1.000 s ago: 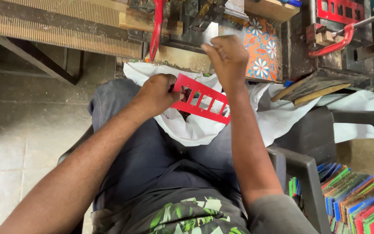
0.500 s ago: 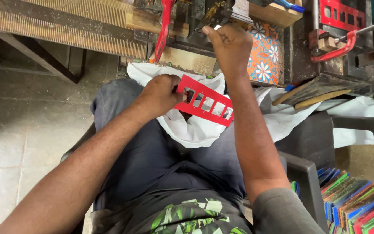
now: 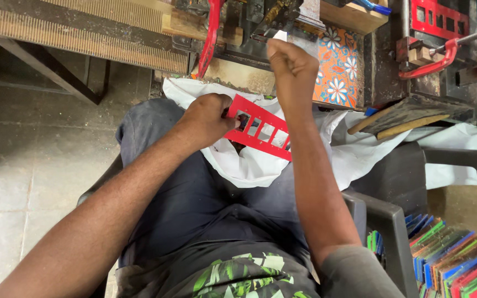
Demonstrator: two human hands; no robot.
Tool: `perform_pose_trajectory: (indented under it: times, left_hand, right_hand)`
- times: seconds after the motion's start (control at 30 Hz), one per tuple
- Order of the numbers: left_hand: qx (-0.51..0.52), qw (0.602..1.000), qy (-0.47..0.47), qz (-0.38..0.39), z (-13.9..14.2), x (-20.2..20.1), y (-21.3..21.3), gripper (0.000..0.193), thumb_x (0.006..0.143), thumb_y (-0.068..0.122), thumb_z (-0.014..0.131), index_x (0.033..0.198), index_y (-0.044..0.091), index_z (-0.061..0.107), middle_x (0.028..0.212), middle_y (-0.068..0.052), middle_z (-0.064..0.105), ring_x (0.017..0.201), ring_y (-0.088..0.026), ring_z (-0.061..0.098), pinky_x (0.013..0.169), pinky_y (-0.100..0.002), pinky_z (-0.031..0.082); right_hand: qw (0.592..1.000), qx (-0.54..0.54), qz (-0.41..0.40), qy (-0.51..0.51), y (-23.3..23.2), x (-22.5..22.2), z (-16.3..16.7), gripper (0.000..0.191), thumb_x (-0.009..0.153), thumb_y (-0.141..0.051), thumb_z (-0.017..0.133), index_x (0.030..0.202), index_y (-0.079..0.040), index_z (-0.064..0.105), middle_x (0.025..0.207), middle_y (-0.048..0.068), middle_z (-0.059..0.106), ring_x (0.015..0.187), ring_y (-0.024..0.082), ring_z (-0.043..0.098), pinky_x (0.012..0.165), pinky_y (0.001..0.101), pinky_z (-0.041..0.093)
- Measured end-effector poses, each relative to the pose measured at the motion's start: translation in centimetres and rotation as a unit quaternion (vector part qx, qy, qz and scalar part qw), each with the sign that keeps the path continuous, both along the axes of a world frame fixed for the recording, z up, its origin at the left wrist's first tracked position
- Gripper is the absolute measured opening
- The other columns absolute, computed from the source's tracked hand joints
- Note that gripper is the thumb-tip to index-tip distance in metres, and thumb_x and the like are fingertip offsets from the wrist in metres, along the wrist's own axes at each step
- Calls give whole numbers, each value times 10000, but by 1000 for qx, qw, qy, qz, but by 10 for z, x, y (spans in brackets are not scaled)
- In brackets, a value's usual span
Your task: The person repeatedly places red and green plastic sheets under a manual press to punch rectangular holes. They handle each sheet one at a time, align it under the press, operate the lever, and stack the finished pieces.
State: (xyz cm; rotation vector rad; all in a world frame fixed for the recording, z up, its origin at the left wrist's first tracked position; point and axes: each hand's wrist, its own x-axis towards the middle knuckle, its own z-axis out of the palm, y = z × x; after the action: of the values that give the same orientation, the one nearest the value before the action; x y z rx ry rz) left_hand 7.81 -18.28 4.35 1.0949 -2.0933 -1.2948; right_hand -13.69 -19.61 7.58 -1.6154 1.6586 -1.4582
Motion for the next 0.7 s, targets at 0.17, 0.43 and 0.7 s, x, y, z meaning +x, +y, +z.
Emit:
perform_pose_trajectory:
  times: [0.17, 0.43, 0.7]
  left_hand:
    - [12, 1000, -1, -8, 1, 1, 1, 233, 809, 192, 796, 909, -3, 715, 801, -198, 707, 758, -328, 706, 709, -442, 536]
    - [11, 1000, 4, -6, 4, 2, 0, 230, 826, 198, 791, 911, -2, 718, 794, -189, 707, 751, -325, 705, 708, -438, 538]
    - [36, 999, 15, -8, 9, 3, 1, 215, 819, 170, 777, 959, 14, 732, 823, -173, 731, 774, -298, 730, 723, -414, 555]
  right_hand:
    - [912, 156, 38, -377, -4, 7, 1, 305, 954, -46, 655, 1236, 68, 682, 788, 66, 633, 550, 90, 490, 443, 230, 322]
    - [843, 164, 57, -510, -13, 0, 2, 328, 957, -69, 607, 1228, 110, 645, 883, 86, 641, 672, 127, 503, 531, 259, 360]
    - [851, 144, 11, -505, -15, 2, -9, 318, 927, -47, 610, 1209, 88, 667, 877, 86, 667, 676, 143, 506, 557, 278, 375]
